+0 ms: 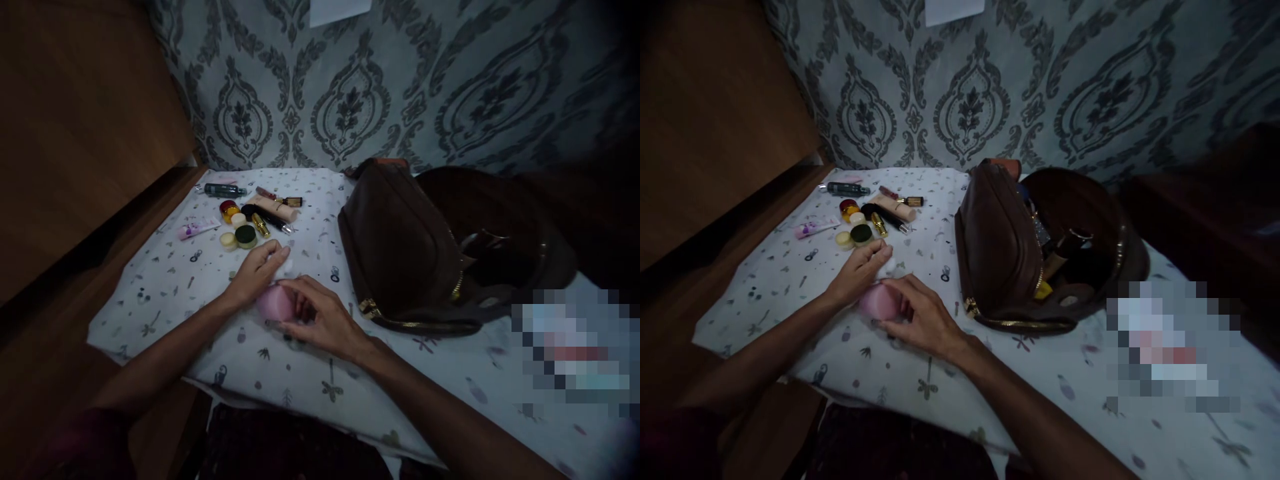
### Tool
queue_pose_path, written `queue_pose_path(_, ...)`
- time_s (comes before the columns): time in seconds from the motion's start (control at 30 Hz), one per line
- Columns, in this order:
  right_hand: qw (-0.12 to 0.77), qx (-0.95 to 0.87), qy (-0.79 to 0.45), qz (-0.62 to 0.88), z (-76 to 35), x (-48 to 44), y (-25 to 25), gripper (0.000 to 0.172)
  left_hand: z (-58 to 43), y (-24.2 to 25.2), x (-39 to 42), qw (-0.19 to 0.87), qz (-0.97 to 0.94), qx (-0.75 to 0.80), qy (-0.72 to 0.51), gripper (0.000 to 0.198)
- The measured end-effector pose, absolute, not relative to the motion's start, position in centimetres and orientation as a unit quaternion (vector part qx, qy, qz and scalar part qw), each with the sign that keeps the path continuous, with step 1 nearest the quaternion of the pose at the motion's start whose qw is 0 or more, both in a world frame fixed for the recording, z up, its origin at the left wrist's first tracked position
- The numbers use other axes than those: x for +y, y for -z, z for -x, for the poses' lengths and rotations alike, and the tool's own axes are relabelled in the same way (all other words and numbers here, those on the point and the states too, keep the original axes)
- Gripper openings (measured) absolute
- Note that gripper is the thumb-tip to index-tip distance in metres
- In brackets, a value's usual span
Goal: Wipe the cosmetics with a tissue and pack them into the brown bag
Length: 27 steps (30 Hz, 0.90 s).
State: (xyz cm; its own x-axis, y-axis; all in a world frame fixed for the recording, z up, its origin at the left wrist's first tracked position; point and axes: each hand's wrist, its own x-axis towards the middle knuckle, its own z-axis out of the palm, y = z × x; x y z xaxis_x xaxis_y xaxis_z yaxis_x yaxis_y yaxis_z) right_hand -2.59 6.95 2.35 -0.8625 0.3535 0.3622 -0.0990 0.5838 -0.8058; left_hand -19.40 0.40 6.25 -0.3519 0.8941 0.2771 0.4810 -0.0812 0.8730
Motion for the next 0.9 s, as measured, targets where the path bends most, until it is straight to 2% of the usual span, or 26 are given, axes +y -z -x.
queue_pose_path(0.1,0.256,-0.840,-0.462,0.123,2.7,7.3,-2.1,0.050,18.8,-6.7,0.1,0.273,-0.520,0.637,-0.500,0.039)
queue_pose_path(0.2,0.270,-0.807,-0.493,0.180,2.9,7.7,-1.9,0.049,18.9,-6.9,-0.1,0.281,-0.545,0.625,-0.482,0.036)
queue_pose_path(0.43,0.294,-0.760,-0.536,0.220,3.1,8.5,-1.1,0.057,19.5,-6.4,-0.4,0.215,-0.637,0.644,-0.365,0.031)
queue_pose_path(0.7,0.276,-0.761,-0.537,0.236,2.9,8.7,-1.6,0.058,21.1,-5.8,0.1,0.169,-0.616,0.658,-0.399,0.024)
queue_pose_path(0.9,0.313,-0.763,-0.511,0.243,2.5,8.7,-2.3,0.056,21.0,-5.5,0.0,0.100,-0.595,0.719,-0.344,0.042)
